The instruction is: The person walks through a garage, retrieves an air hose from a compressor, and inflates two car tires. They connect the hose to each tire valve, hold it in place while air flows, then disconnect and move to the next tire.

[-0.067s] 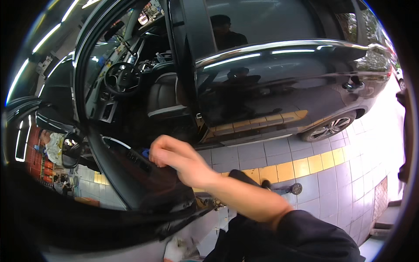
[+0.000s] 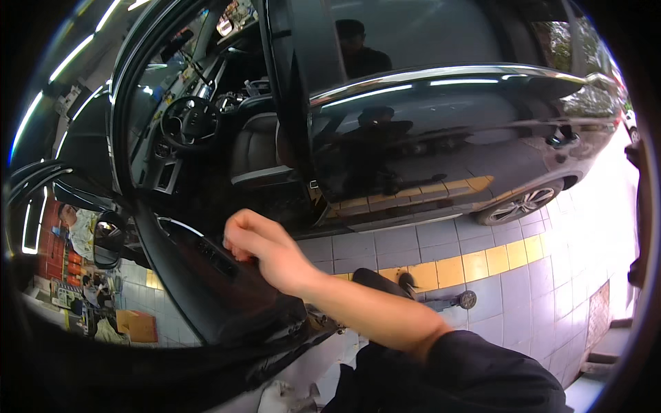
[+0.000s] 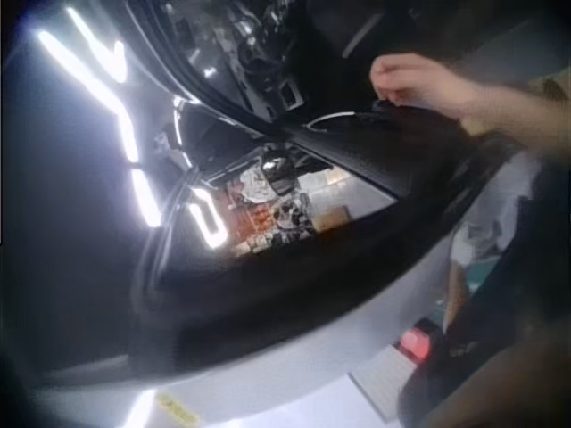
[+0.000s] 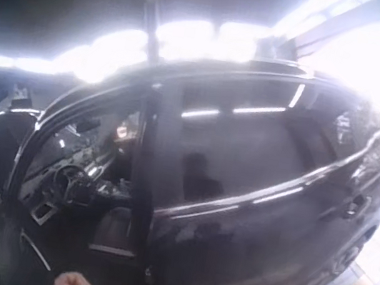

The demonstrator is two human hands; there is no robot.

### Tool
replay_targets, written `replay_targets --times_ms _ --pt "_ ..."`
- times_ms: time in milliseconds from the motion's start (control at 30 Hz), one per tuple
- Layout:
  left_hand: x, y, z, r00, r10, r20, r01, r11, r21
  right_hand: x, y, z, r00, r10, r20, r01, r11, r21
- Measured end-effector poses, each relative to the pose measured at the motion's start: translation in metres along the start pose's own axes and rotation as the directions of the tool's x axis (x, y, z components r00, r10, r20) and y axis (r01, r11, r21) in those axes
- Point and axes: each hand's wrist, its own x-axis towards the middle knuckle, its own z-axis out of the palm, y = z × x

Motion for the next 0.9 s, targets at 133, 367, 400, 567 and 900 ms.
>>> replay_targets --times_ms 133,367,400,567,900 --pt "0.139 0.032 0.003 0.997 -0.041 -0.063 0.035 0.995 -0.099 0.19 0.13 -0.028 0.961 0.027 -0.275 -0.004 0.996 0.084" --pt "0.388 0.039 -0.066 0.947 -0.146 -0.286 0.061 0.956 -0.287 0.494 0.294 -0.113 0.877 0.063 -0.476 -0.028 0.996 0.081" --pt "0.416 0.033 -0.085 0.932 -0.162 -0.324 0.059 0.951 -0.304 0.527 0.307 -0.118 0.85 0.094 -0.518 -0.049 0.994 0.1" --pt "0.548 0.008 -0.191 0.864 -0.204 -0.46 0.05 0.944 -0.325 0.709 0.317 -0.151 0.945 -0.014 -0.325 0.014 1.0 -0.005" --pt "0.725 -0.068 -0.323 0.786 -0.139 -0.602 0.009 0.977 -0.214 1.013 0.353 -0.173 0.913 0.287 -0.29 -0.352 0.913 -0.204"
